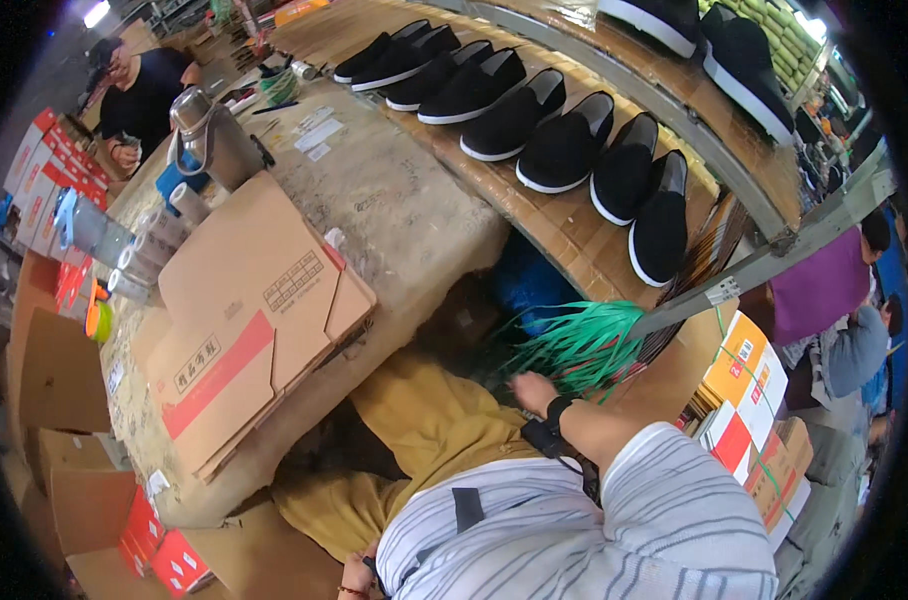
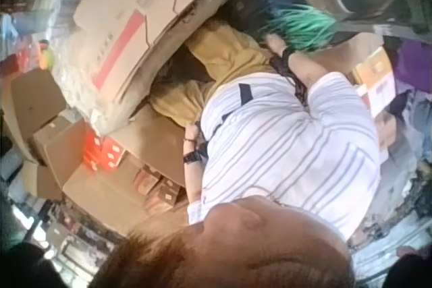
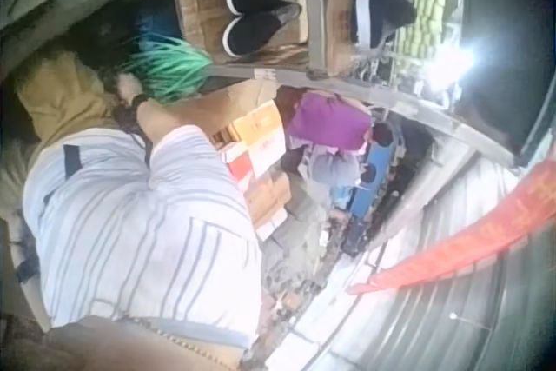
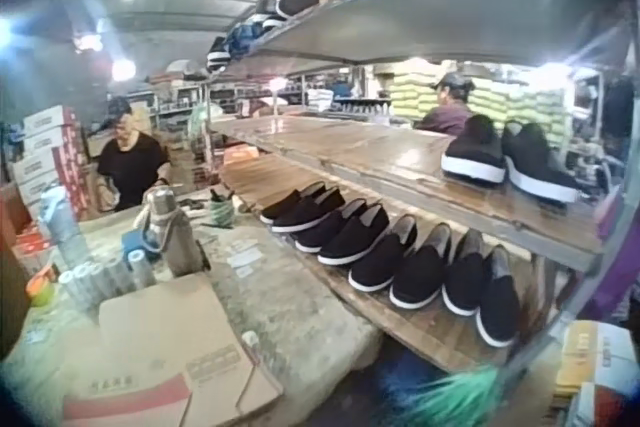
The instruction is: The recorder is folding boxes, placing shoes into them, and then stacking the boxes.
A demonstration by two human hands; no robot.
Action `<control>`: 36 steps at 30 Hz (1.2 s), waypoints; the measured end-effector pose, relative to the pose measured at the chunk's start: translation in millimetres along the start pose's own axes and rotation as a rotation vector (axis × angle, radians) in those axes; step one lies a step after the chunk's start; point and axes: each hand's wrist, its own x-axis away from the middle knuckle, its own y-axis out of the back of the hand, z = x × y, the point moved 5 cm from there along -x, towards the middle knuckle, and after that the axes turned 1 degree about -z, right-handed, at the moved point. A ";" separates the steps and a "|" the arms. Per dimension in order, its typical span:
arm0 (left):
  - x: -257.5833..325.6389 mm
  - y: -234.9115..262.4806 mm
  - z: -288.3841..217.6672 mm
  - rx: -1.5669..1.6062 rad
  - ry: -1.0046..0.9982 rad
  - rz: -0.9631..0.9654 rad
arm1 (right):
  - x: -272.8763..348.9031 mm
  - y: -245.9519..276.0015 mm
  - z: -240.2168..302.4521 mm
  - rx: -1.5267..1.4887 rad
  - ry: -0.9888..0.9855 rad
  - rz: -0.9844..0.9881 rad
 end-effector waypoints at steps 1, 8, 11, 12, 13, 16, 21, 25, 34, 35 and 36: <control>2.3 1.7 6.0 0.004 -0.009 -0.023 | 6.5 -13.7 -17.7 0.531 0.209 0.072; 26.3 -11.3 -4.0 0.238 0.089 -0.133 | -12.3 8.6 13.2 0.219 0.009 0.014; 30.5 -17.6 -17.1 0.240 0.130 -0.106 | -72.8 31.1 41.1 -0.043 0.356 -0.353; 39.5 -20.1 -36.6 0.151 0.103 -0.123 | -76.0 37.8 54.9 -0.188 0.250 -0.331; 40.4 -29.8 -56.8 0.054 0.044 -0.102 | -94.9 40.3 21.3 -0.448 0.271 -0.336; 22.9 -11.5 -13.4 0.042 -0.026 -0.165 | -92.9 -3.7 10.6 -0.525 -0.091 0.060; 16.3 -7.8 -9.9 -0.131 -0.030 -0.143 | -41.5 -83.4 -33.3 0.485 0.206 0.566; 18.5 1.2 -25.9 -0.205 -0.115 0.081 | -25.7 -72.0 -51.9 0.040 -0.078 0.740; 34.2 135.8 -182.3 0.025 -0.830 -0.871 | -34.3 88.7 213.4 -1.147 0.258 -0.122; 40.3 147.0 -198.6 -0.002 -0.919 -1.008 | -40.8 104.2 235.5 -0.949 0.410 -0.266; 34.2 159.7 -209.5 0.052 -0.942 -1.060 | -46.5 116.5 262.3 -0.763 0.570 -0.401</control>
